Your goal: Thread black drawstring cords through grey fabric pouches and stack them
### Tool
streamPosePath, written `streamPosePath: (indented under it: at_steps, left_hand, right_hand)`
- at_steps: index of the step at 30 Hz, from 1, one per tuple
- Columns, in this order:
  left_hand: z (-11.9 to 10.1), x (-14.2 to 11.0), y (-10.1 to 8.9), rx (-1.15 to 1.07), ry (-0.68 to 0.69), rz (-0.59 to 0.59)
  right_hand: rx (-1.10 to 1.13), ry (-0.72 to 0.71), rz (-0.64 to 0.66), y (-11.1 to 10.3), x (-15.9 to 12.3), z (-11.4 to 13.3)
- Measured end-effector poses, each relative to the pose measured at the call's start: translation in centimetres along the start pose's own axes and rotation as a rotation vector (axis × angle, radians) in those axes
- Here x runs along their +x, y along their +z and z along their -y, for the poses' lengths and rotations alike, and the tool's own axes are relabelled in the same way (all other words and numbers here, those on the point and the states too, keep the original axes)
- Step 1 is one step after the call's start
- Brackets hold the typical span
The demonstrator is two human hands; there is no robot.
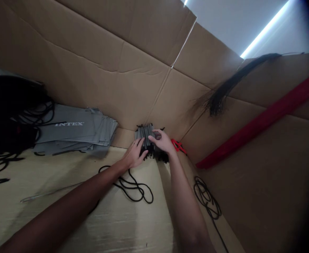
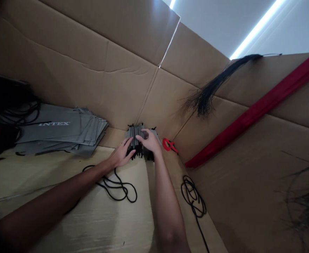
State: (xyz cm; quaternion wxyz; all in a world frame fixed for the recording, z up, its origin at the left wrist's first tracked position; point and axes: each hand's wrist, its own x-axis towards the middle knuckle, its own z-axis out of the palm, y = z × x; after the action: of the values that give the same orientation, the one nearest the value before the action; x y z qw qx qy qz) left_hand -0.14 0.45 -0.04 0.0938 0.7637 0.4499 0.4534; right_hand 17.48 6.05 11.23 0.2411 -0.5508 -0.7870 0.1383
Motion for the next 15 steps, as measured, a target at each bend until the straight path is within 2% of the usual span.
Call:
streamPosePath:
  at_steps: [3, 6, 10, 15]
  left_hand:
    - [0.3, 0.0, 0.2, -0.009, -0.038, -0.010]
    - [0.3, 0.1, 0.3, -0.018, -0.046, 0.013]
    - [-0.2, 0.4, -0.1, -0.022, -0.003, 0.074]
    - [-0.5, 1.0, -0.8, 0.050, 0.065, 0.133]
  right_hand:
    - [-0.095, 0.031, 0.093, -2.9, -0.8, -1.3]
    - [-0.173, 0.135, 0.145, -4.4, -1.5, -2.9]
    - [-0.205, 0.162, 0.212, -4.1, -1.7, -3.8]
    - [-0.242, 0.159, 0.257, -2.8, -1.2, -3.6]
